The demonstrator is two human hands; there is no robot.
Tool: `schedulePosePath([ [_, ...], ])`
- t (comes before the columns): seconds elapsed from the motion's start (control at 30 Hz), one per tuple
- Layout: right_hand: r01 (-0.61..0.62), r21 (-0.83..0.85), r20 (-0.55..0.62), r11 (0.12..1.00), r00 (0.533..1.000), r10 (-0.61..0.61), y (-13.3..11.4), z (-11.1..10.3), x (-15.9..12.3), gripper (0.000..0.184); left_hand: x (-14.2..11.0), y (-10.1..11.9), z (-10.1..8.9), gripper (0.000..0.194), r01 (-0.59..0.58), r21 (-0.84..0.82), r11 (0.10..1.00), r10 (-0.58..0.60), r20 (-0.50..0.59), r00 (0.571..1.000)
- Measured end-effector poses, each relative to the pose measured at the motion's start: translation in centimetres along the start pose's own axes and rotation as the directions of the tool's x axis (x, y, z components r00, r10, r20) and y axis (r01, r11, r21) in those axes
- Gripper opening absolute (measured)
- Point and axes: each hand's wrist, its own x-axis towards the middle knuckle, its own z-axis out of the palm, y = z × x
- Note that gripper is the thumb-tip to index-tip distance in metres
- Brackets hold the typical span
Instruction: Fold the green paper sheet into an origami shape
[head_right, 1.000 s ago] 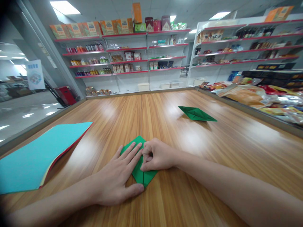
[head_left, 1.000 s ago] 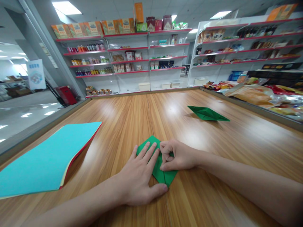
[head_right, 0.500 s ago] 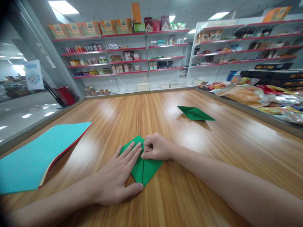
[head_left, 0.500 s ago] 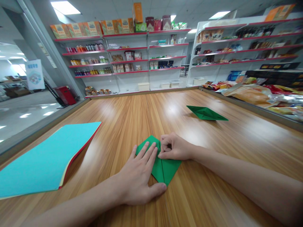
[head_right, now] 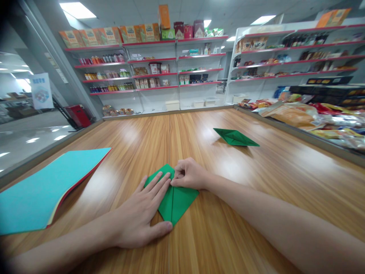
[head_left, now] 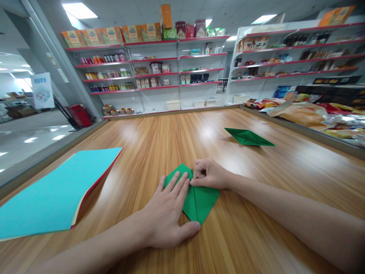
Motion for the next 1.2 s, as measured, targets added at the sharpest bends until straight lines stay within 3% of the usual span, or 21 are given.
schedulePosePath([
  [0.53,-0.222,-0.115,-0.231,0.968,0.954,0.192,0.9,-0.4,1.0,0.036,0.2,0.6,-0.6,0.091,0.016,-0.007,1.000,-0.016,0.024,1.000],
  [0.73,-0.084,-0.090,-0.286,0.992,0.957,0.055,-0.1,-0.5,-0.1,0.036,0.5,0.8,-0.5,0.092,0.053,0.005,0.999,-0.053,-0.015,0.998],
  [0.8,-0.041,0.027,-0.242,0.999,0.969,0.046,-1.0,-0.4,-0.8,0.037,0.7,0.6,-0.5,0.092,0.114,0.010,0.993,-0.114,-0.037,0.993],
  [0.9,-0.008,0.166,-0.056,0.986,0.998,0.017,-2.2,0.0,-1.6,0.038,1.1,0.0,-0.4,0.092,0.182,0.017,0.983,-0.181,-0.054,0.982],
  [1.0,0.043,0.193,0.081,0.980,0.995,-0.060,-2.6,0.6,-1.8,0.032,1.4,-0.4,-0.3,0.090,0.184,0.023,0.983,-0.182,-0.066,0.981],
  [1.2,0.047,0.100,0.124,0.994,0.991,-0.059,-2.0,1.0,-1.5,0.029,1.6,-0.6,-0.2,0.090,0.167,0.030,0.986,-0.164,-0.074,0.984],
])
